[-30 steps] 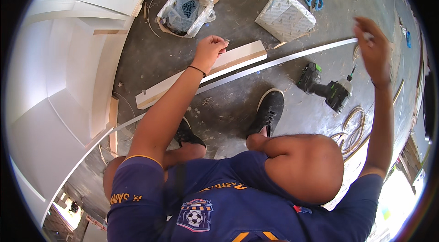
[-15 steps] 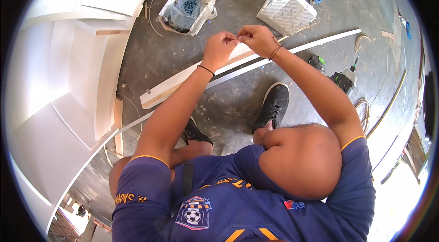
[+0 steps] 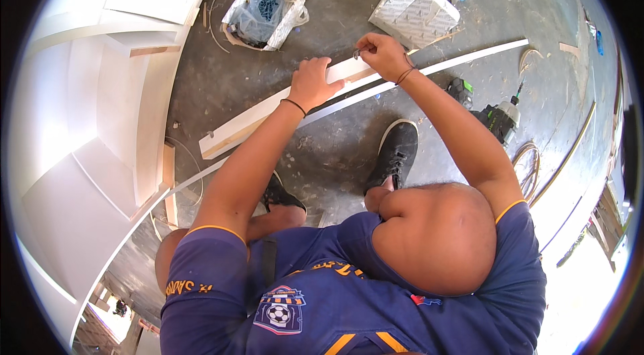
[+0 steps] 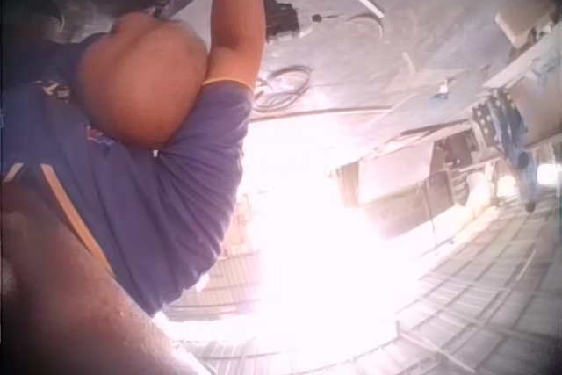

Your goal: The person picks up a bag of screws and a white wooden trim piece while sitting on the floor. They then position a small metal bracket against the wood and secure it using a power drill.

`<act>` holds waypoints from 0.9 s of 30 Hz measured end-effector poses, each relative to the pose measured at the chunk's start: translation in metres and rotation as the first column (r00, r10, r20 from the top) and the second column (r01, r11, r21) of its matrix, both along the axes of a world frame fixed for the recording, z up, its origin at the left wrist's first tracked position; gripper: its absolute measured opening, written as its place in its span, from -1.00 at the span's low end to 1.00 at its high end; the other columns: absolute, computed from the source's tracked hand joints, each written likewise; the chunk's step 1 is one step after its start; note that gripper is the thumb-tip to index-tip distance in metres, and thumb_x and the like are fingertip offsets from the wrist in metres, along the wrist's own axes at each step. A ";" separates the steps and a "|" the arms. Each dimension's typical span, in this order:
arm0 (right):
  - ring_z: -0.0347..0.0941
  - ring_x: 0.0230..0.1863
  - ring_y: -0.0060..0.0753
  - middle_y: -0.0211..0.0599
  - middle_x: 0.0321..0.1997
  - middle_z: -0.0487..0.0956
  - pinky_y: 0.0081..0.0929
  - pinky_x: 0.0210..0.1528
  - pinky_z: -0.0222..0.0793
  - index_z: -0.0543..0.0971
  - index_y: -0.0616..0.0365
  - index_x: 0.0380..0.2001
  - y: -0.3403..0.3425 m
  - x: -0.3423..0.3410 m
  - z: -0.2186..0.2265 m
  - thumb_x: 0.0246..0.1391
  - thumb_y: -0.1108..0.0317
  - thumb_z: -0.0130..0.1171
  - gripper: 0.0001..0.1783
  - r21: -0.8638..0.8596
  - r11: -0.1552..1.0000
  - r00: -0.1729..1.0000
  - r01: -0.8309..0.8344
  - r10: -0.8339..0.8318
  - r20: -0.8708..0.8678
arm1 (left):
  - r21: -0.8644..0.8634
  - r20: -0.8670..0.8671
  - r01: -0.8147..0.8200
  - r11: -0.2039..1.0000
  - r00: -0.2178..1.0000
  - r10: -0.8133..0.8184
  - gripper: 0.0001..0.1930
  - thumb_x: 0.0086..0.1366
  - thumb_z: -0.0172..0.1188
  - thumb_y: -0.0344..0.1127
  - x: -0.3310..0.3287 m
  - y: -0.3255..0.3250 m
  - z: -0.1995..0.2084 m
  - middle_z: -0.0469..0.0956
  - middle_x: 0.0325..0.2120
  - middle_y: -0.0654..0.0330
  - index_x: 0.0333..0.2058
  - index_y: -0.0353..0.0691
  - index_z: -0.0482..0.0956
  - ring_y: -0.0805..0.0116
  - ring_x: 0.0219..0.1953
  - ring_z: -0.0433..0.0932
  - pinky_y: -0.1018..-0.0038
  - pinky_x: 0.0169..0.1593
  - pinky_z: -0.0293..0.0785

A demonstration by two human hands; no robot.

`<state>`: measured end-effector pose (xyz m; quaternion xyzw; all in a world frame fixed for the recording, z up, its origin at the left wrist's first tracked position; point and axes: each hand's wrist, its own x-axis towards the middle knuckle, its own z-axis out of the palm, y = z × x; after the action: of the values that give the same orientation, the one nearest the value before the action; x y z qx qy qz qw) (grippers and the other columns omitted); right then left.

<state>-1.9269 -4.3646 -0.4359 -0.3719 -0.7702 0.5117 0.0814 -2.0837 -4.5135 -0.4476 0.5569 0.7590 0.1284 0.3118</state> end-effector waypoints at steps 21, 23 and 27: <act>0.51 -0.33 -0.10 -0.08 -0.38 0.57 -0.34 -0.27 0.40 0.53 0.18 -0.32 -0.011 0.022 0.019 -0.05 0.40 0.14 -0.82 0.087 0.996 0.998 -0.001 -0.004 0.061 | -0.179 0.179 -0.030 0.983 0.982 0.062 -0.51 -0.02 0.22 -0.04 -0.006 0.012 0.012 0.58 -0.27 -0.08 -0.15 -0.22 0.49 -0.02 -0.18 0.56 0.24 -0.10 0.46; 0.51 -0.33 -0.07 -0.07 -0.37 0.56 -0.31 -0.28 0.39 0.52 0.18 -0.32 -0.014 0.023 0.013 -0.05 0.42 0.15 -0.82 0.144 0.989 1.000 -0.023 0.022 0.011 | -0.198 0.186 -0.048 0.979 0.979 0.086 -0.52 0.00 0.23 -0.01 -0.001 0.019 0.010 0.59 -0.27 -0.07 -0.18 -0.22 0.52 -0.01 -0.18 0.56 0.25 -0.10 0.46; 0.48 -0.30 0.02 -0.08 -0.36 0.54 -0.22 -0.27 0.38 0.52 0.18 -0.33 -0.019 0.018 0.006 -0.06 0.48 0.12 -0.85 0.311 0.950 0.992 -0.034 0.070 -0.105 | -0.087 0.324 -0.134 0.987 0.933 0.156 -0.51 0.05 0.23 0.06 0.008 0.022 0.002 0.59 -0.26 -0.04 -0.20 -0.24 0.56 0.03 -0.18 0.56 0.29 -0.10 0.44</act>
<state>-1.9089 -4.3836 -0.4302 -0.3042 -0.8443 0.4075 0.1693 -2.0759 -4.4914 -0.4455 0.4598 0.7389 0.2181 0.4416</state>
